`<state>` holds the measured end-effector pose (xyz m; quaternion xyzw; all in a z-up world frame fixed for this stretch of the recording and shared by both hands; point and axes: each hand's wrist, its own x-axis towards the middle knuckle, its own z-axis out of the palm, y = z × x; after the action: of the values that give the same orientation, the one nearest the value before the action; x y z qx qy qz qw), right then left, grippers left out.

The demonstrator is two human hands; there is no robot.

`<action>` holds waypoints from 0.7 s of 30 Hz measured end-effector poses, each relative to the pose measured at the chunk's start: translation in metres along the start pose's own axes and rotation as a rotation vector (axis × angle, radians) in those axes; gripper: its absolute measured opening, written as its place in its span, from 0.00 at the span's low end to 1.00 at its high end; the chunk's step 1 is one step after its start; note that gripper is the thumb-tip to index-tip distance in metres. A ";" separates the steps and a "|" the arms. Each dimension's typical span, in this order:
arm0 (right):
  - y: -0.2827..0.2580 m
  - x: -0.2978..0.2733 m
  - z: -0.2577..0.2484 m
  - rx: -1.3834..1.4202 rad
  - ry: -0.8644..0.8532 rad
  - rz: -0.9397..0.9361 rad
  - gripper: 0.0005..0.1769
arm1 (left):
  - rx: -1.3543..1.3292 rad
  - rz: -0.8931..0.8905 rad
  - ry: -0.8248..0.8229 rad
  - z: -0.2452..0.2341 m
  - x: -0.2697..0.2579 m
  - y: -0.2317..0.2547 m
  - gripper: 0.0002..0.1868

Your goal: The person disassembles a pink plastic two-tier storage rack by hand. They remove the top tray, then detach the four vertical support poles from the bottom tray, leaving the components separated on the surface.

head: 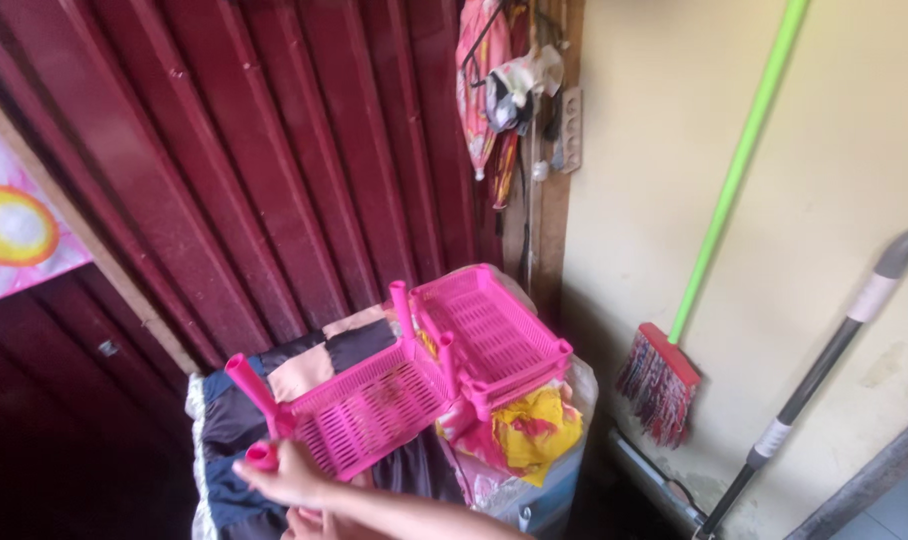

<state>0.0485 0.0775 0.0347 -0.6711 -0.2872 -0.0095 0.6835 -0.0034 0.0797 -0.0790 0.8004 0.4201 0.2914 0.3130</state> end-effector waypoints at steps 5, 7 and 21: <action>-0.026 -0.002 -0.004 0.171 0.096 0.031 0.16 | -0.293 0.146 -0.297 -0.001 0.020 -0.016 0.46; -0.042 0.001 -0.011 0.235 0.075 0.019 0.16 | -0.380 0.027 -0.354 0.004 0.026 -0.019 0.46; -0.058 0.032 -0.040 0.503 -0.030 0.242 0.23 | -1.369 -0.182 -0.375 0.035 0.026 0.011 0.24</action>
<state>0.0674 0.0469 0.1027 -0.5096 -0.2085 0.1539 0.8205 0.0402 0.0882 -0.0877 0.4225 0.1471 0.3198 0.8352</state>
